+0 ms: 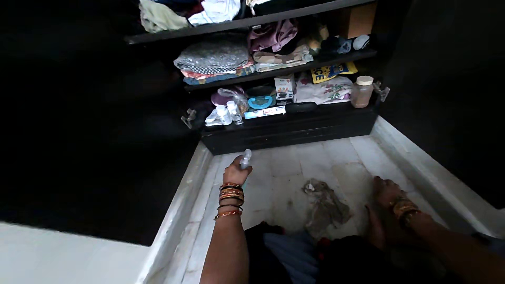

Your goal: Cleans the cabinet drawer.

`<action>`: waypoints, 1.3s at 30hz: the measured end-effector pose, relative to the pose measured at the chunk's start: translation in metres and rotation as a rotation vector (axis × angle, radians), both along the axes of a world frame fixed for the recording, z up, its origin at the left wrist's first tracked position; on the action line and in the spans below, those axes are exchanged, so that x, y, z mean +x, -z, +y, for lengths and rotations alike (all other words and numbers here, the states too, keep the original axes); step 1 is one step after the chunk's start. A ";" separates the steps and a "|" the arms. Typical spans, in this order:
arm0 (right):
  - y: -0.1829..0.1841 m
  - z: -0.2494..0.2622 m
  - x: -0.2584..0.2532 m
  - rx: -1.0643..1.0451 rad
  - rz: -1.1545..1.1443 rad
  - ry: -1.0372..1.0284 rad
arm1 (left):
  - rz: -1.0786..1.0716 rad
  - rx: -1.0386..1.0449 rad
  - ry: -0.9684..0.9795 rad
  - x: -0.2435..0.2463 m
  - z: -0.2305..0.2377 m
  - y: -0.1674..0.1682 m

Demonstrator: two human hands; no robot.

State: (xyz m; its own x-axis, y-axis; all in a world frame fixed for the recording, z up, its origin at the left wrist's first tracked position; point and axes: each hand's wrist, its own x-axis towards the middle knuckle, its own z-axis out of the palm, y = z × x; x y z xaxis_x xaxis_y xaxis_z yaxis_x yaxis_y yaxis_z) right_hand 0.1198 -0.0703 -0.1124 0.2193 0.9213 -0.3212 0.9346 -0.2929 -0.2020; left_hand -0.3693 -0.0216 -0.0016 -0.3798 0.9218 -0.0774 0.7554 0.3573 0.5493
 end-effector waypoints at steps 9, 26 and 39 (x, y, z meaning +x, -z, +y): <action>-0.016 0.009 -0.111 -0.134 0.164 -0.550 | -0.017 -0.099 0.373 0.059 0.019 0.012; -0.003 -0.035 -0.175 -0.288 -0.016 -0.628 | -0.198 0.518 -0.330 -0.044 -0.008 0.049; 0.017 -0.020 -0.147 -0.091 0.098 -0.556 | -0.255 0.347 -0.693 -0.090 -0.047 0.086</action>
